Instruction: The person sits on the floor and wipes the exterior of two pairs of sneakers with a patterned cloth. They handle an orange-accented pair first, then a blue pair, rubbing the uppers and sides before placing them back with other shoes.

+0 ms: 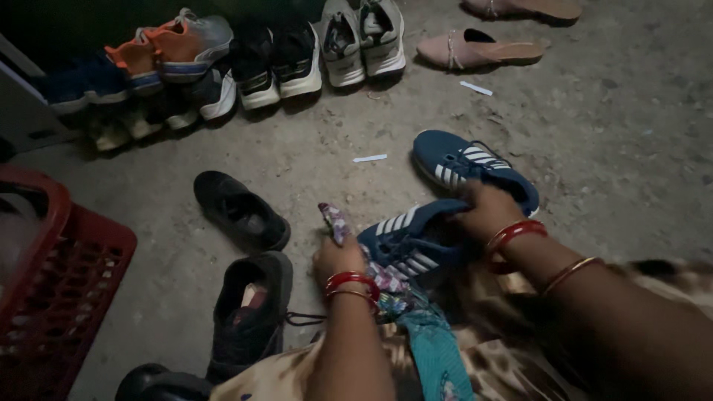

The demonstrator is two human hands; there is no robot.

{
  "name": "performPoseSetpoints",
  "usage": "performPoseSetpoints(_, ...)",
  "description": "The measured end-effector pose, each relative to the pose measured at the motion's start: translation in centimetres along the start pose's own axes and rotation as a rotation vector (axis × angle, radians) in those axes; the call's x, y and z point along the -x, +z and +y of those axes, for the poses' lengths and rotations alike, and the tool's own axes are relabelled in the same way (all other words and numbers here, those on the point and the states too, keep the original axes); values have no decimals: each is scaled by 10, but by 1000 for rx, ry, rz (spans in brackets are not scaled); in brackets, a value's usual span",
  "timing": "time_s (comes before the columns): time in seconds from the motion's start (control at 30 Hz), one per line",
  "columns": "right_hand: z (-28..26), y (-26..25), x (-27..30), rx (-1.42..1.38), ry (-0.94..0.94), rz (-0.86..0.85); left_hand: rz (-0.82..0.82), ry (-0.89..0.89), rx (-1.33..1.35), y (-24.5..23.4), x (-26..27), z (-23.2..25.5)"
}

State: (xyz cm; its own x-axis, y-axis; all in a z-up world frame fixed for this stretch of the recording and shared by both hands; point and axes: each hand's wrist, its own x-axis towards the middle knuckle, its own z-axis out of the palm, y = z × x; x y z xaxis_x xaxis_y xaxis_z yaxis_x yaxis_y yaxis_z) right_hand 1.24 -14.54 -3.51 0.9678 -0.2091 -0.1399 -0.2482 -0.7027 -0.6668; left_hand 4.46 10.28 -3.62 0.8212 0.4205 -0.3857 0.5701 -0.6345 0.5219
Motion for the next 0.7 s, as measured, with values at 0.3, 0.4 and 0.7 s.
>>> performPoseSetpoints(0.3,-72,5,32,620,-58,-229,144,69,119,24,15,-5)
performPoseSetpoints(0.4,-73,14,29,591,27,-297,131,83,114,22,14,-6)
performPoseSetpoints(0.7,-50,27,11,245,294,-324,118,107,87,26,14,-5)
